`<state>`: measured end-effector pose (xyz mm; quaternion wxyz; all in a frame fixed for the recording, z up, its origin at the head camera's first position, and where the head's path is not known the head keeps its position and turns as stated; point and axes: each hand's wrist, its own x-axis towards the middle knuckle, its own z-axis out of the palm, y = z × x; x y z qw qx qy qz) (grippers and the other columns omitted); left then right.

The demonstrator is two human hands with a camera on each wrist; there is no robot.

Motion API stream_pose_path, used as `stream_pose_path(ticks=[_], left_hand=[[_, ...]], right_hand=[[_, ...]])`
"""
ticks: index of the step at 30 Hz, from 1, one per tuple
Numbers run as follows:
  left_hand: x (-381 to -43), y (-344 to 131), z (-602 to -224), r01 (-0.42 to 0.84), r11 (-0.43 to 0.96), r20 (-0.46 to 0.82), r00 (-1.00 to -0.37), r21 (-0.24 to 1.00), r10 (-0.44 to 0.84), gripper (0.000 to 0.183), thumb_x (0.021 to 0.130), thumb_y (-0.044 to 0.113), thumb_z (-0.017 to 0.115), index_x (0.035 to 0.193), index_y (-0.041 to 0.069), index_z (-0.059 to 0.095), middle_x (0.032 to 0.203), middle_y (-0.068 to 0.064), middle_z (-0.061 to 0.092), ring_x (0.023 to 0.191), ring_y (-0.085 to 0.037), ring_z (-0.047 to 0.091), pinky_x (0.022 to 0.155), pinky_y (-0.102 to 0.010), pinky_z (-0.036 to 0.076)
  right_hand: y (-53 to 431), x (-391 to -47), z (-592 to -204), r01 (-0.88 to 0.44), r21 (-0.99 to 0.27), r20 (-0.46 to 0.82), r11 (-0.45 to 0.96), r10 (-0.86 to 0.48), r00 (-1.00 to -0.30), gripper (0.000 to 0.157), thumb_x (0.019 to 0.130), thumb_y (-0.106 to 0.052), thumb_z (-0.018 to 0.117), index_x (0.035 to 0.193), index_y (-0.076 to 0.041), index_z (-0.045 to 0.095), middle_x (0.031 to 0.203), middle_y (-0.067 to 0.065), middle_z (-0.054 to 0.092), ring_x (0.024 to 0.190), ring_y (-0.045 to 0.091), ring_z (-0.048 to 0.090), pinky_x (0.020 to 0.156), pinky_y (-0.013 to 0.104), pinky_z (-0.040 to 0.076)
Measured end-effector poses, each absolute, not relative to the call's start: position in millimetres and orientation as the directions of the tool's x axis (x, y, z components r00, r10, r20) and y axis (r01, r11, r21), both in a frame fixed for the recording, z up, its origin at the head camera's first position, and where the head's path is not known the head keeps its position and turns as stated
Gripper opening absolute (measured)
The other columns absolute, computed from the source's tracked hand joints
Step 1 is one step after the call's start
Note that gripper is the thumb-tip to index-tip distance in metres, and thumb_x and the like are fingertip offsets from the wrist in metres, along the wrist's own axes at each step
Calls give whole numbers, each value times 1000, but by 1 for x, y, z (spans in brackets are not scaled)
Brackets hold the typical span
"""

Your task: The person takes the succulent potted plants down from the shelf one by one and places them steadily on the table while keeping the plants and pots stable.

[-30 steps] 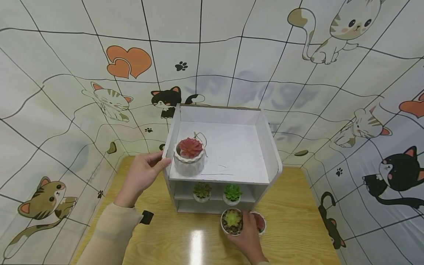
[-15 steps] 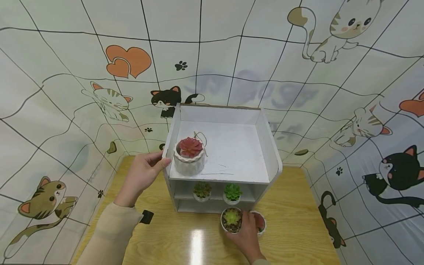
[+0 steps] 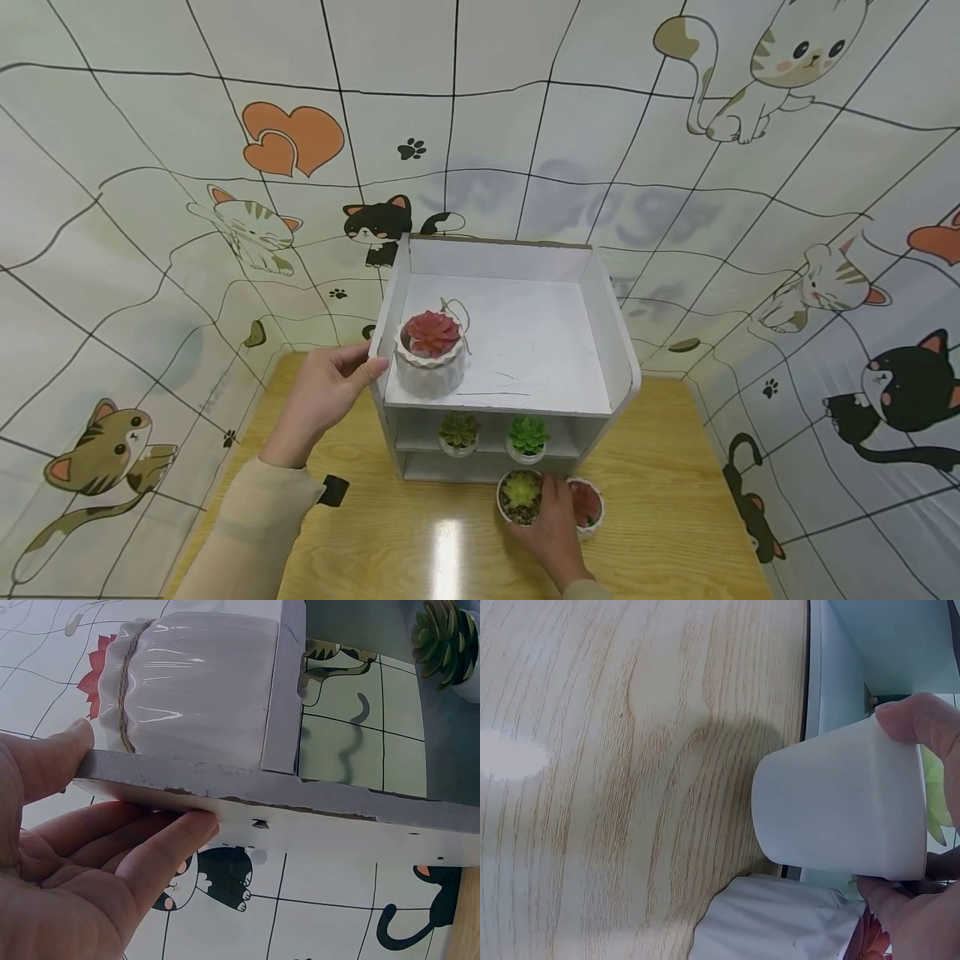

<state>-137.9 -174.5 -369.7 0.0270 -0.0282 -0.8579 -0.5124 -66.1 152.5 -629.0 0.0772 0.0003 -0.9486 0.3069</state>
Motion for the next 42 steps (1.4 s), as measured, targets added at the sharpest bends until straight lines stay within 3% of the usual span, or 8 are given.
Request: stream_pose_path(ticks=[26, 42], left_hand=[[-138, -174, -370, 66, 470, 67, -998, 880, 14, 44, 101, 24, 70, 136, -2, 65, 129, -21, 68, 118, -34, 68, 100, -51, 54], [-138, -175, -374, 82, 479, 84, -996, 874, 17, 43, 101, 20, 70, 135, -4, 64, 129, -22, 68, 119, -36, 67, 101, -54, 53]], right_hand=[[146, -70, -627, 50, -510, 29, 859, 75, -997, 98, 63, -26, 99, 134, 19, 50, 127, 34, 49, 113, 50, 61, 92, 56, 55], [142, -69, -619, 24, -467, 32, 884, 44, -998, 92, 64, -21, 100, 130, 20, 52, 126, 35, 52, 114, 48, 61, 93, 55, 55]])
